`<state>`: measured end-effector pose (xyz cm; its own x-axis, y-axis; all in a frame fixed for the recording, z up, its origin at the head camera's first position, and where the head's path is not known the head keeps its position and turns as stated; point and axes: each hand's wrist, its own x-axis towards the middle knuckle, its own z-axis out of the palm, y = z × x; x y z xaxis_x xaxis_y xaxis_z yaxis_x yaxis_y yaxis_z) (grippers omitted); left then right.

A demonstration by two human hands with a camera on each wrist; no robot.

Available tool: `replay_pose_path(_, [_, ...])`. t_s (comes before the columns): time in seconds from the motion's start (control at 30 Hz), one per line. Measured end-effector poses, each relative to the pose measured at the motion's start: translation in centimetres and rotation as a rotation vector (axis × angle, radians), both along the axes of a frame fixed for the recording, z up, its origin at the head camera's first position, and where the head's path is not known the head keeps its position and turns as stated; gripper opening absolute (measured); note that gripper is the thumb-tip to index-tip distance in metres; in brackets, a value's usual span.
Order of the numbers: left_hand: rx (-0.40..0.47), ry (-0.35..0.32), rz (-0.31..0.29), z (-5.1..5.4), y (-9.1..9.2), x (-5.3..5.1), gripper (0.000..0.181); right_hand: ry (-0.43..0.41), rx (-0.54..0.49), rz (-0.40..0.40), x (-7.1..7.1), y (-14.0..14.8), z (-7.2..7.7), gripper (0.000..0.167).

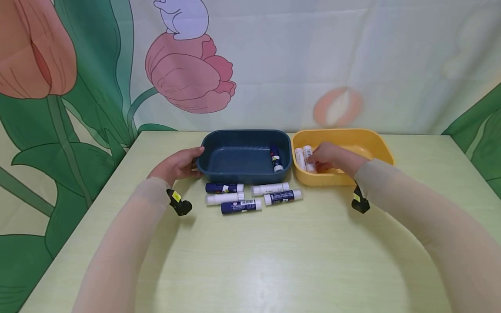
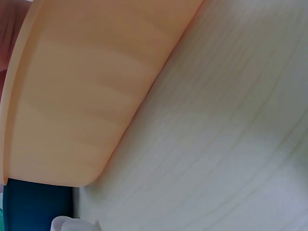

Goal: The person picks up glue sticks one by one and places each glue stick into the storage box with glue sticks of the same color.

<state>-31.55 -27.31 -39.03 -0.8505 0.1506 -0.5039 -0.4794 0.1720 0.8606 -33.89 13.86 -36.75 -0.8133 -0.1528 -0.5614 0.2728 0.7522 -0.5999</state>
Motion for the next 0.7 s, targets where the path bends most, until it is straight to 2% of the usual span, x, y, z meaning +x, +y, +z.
replay_pose_path(0.27, [-0.004,-0.013,0.020,0.41,0.81,0.28,0.058,-0.009,0.019,0.011,-0.05,0.08,-0.18,0.048])
replay_pose_path(0.5, [0.008,-0.028,0.039,0.50,0.82,0.25,0.057,-0.005,0.036,0.032,-0.11,0.22,-0.09,0.048])
replay_pose_path(0.7, [0.003,-0.026,0.033,0.47,0.86,0.23,0.058,0.017,0.026,0.076,0.52,0.76,0.51,0.042])
